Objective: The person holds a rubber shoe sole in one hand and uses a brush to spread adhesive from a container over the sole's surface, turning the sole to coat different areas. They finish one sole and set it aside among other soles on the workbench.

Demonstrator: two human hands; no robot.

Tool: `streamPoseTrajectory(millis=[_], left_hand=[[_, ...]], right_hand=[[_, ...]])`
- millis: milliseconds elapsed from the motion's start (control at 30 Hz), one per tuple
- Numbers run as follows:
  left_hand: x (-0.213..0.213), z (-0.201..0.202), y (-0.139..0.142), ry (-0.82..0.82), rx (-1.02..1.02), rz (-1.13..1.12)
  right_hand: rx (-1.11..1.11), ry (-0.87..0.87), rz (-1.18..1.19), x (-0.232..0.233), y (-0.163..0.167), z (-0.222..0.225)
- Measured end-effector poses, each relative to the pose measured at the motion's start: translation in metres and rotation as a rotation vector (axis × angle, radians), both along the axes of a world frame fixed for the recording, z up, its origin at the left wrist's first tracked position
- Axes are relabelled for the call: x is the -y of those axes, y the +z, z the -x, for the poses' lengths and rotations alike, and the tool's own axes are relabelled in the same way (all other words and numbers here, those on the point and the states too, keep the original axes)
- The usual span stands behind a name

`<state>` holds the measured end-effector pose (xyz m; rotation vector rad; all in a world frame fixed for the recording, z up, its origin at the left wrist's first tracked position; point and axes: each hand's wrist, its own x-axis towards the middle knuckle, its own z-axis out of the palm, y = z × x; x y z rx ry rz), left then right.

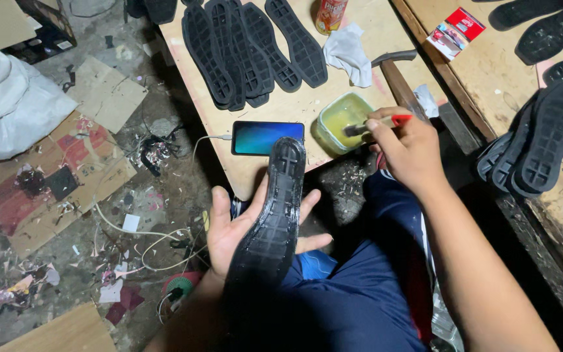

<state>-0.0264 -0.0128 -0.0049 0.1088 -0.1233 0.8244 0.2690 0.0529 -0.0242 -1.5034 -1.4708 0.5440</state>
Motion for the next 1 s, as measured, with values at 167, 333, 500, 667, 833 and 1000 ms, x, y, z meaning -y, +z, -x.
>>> streamPoseTrajectory(millis=[167, 333, 500, 667, 833, 1000], left_hand=[[0.005, -0.01, 0.002, -0.028, -0.05, -0.115], [0.002, -0.018, 0.005, -0.049, -0.158, -0.164], [0.005, -0.025, 0.011, -0.042, -0.26, -0.27], [0.006, -0.026, 0.013, -0.041, -0.338, -0.256], [0.006, -0.019, 0.012, -0.07, -0.359, -0.272], [0.006, -0.018, 0.015, -0.145, -0.331, -0.251]], right_hand=[[-0.354, -0.061, 0.047, 0.019, 0.004, -0.004], [-0.996, 0.058, 0.097, 0.057, 0.033, 0.013], [-0.879, 0.144, 0.027, 0.085, 0.047, 0.055], [-0.641, 0.107, -0.029, 0.093, 0.055, 0.071], [-0.62, 0.327, 0.015, 0.123, 0.057, 0.082], [-0.409, 0.255, -0.083, 0.118, 0.054, 0.07]])
